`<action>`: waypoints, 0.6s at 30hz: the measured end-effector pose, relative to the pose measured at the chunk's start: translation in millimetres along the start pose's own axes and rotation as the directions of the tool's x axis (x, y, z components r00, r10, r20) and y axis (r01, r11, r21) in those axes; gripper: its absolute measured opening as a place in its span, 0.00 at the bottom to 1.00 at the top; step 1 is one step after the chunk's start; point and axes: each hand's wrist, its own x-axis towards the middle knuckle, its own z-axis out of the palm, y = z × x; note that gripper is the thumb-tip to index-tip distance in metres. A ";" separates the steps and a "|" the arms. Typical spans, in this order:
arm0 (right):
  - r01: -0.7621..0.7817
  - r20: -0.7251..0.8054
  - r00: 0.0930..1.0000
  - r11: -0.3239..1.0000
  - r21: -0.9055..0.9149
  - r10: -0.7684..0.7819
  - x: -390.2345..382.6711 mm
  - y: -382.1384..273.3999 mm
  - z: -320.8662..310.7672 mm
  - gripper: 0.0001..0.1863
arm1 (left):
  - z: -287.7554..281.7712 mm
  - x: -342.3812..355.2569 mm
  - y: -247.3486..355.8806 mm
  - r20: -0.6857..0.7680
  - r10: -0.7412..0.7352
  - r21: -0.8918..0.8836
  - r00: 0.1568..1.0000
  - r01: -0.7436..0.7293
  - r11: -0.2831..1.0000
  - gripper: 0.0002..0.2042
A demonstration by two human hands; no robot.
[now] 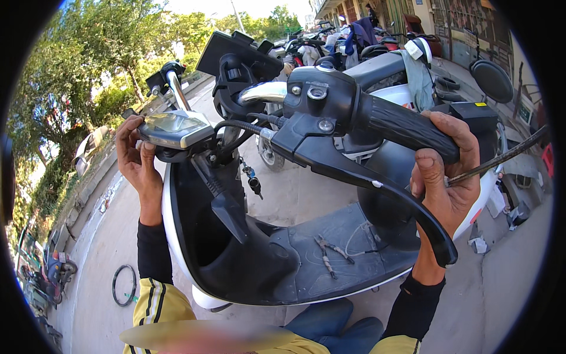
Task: The person uses a screwdriver to remove screws from the front fairing of a white scooter, detaches the fairing, and then removes the handlebar assembly. The person manipulates the fairing and handlebar components to separate them from the scooter frame.
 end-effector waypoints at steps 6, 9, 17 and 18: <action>-0.018 -0.012 1.000 0.995 0.100 0.019 1.3 2.2 3.6 0.24 | -2.3 -0.1 -0.9 0.019 -0.037 0.035 0.999 0.036 0.999 0.27; -0.049 -0.053 0.997 0.996 0.074 0.053 -2.0 -3.4 7.5 0.24 | -2.8 -1.2 -0.3 0.021 -0.050 0.049 0.999 0.049 0.998 0.27; -0.136 -0.018 0.990 0.989 0.062 0.137 -0.4 -17.8 5.3 0.29 | -1.7 -0.6 -1.7 0.010 -0.031 -0.002 0.999 0.031 1.000 0.23; -0.135 -0.030 0.990 0.989 0.056 0.137 -2.5 -16.7 5.0 0.31 | -2.2 -1.0 -1.7 0.007 -0.046 -0.004 0.999 0.046 0.999 0.23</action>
